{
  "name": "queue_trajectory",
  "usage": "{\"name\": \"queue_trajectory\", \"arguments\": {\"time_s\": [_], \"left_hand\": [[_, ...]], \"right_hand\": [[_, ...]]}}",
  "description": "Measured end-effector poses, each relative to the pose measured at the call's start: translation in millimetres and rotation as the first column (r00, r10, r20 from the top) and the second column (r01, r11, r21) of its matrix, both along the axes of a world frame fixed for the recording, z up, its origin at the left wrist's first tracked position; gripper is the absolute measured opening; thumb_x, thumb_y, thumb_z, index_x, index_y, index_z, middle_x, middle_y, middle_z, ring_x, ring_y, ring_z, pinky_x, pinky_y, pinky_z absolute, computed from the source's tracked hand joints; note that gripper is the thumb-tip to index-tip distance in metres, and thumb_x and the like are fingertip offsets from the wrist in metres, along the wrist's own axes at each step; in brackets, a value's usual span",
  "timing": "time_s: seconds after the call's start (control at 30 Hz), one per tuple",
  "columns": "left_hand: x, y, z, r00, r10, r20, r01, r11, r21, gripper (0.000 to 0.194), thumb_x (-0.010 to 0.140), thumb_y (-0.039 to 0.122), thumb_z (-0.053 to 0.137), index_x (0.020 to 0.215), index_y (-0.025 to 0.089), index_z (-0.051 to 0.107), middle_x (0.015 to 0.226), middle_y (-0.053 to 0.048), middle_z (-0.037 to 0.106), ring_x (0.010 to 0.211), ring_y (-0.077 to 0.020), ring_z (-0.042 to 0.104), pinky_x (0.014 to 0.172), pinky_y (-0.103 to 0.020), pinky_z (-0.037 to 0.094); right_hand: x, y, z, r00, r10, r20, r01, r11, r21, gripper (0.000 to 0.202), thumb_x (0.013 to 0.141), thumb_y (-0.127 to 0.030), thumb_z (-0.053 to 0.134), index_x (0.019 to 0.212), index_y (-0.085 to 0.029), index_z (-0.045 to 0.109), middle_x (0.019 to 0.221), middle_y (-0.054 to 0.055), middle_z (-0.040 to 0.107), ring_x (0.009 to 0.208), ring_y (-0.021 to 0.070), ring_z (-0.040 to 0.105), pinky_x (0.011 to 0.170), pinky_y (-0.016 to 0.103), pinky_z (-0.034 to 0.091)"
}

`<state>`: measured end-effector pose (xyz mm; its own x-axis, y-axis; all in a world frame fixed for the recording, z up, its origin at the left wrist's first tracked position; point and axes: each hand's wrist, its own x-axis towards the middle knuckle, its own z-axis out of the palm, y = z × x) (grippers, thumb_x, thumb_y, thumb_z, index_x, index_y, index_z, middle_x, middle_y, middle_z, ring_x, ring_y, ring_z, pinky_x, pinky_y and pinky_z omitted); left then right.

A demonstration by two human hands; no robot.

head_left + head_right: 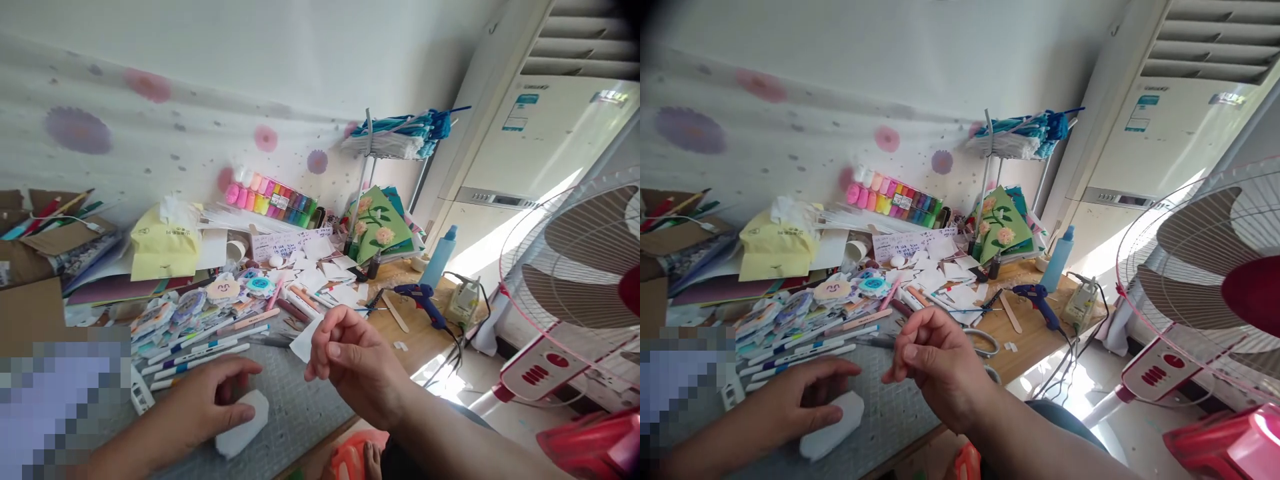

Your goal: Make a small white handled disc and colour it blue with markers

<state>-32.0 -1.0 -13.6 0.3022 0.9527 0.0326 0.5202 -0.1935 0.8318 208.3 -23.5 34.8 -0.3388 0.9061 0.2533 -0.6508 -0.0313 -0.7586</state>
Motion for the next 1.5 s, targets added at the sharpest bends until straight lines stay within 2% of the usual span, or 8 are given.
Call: {"name": "queue_trajectory", "arguments": {"time_s": [0.13,0.3,0.37,0.53,0.73,1.07,1.33,1.5], "left_hand": [[18,-25,35.2,0.998,0.059,0.017,-0.061,0.942,0.330,0.012,0.080,0.033,0.064,0.088,0.027,0.072,0.093,-0.005,0.068,0.092,-0.0245,0.061,0.081,-0.028,0.046],[67,-65,71.5,0.995,-0.054,0.080,-0.011,0.763,0.646,0.023,0.079,0.014,0.066,0.095,0.030,0.066,0.085,0.000,0.065,0.080,-0.0179,0.061,0.074,-0.025,0.048],[83,-74,76.2,0.996,-0.060,0.068,-0.001,0.740,0.673,0.023,0.079,0.011,0.065,0.094,0.028,0.066,0.086,0.000,0.065,0.080,-0.0165,0.062,0.073,-0.024,0.049],[99,-86,75.1,0.989,0.015,0.145,-0.098,0.803,0.588,0.010,0.083,0.014,0.062,0.083,0.025,0.064,0.080,-0.001,0.066,0.075,-0.0167,0.063,0.068,-0.025,0.049],[104,-107,75.9,0.982,0.127,0.140,-0.188,0.738,0.649,0.015,0.083,0.013,0.060,0.074,0.025,0.062,0.077,0.000,0.065,0.073,-0.0169,0.061,0.069,-0.026,0.047],[109,-132,65.9,0.866,0.282,0.413,-0.420,0.857,0.297,0.023,0.092,0.033,0.049,0.076,0.025,0.063,0.075,0.001,0.064,0.074,-0.0178,0.058,0.069,-0.024,0.046],[107,-124,59.1,0.890,0.307,0.336,-0.423,0.829,0.365,0.007,0.086,0.029,0.059,0.091,0.026,0.061,0.089,0.000,0.066,0.086,-0.0185,0.060,0.078,-0.025,0.047],[112,-118,49.0,0.878,0.287,0.384,-0.435,0.815,0.384,0.014,0.087,0.025,0.059,0.101,0.024,0.057,0.085,0.001,0.063,0.082,-0.0161,0.061,0.077,-0.025,0.049]], "right_hand": [[1,-6,2.5,0.999,-0.042,0.022,0.041,0.999,0.023,0.015,0.070,-0.018,0.074,0.076,-0.019,0.060,0.062,-0.005,0.056,0.052,0.0088,0.046,0.058,0.026,0.044],[-1,-17,7.1,1.000,-0.013,0.017,0.014,0.999,-0.032,0.019,0.065,-0.017,0.073,0.077,-0.020,0.058,0.061,-0.006,0.053,0.053,0.0095,0.045,0.057,0.024,0.038],[-2,-23,9.7,1.000,0.005,0.012,-0.004,0.998,-0.069,0.019,0.063,-0.014,0.071,0.075,-0.020,0.057,0.061,-0.005,0.051,0.054,0.0092,0.043,0.055,0.023,0.035],[-4,-37,16.0,0.998,0.059,-0.031,-0.062,0.991,-0.118,0.020,0.055,-0.007,0.061,0.071,-0.019,0.057,0.059,-0.006,0.049,0.053,0.0088,0.039,0.052,0.020,0.031],[-10,-50,18.6,0.989,0.111,-0.099,-0.126,0.979,-0.160,0.019,0.055,-0.007,0.056,0.069,-0.019,0.056,0.057,-0.006,0.046,0.051,0.0086,0.038,0.050,0.021,0.030],[-9,-63,11.6,0.964,0.200,-0.177,-0.227,0.962,-0.152,0.019,0.071,-0.031,0.070,0.080,-0.021,0.057,0.055,-0.006,0.049,0.050,0.0100,0.040,0.057,0.025,0.033],[11,-59,14.9,0.911,0.291,-0.293,-0.322,0.945,-0.062,0.049,0.082,-0.061,0.054,0.107,-0.020,0.062,0.099,0.008,0.063,0.091,0.0212,0.059,0.082,0.034,0.045],[22,-61,16.7,0.887,0.332,-0.320,-0.351,0.936,-0.003,0.074,0.080,-0.073,0.044,0.132,-0.021,0.048,0.133,0.016,0.055,0.121,0.0308,0.051,0.105,0.046,0.031]]}}
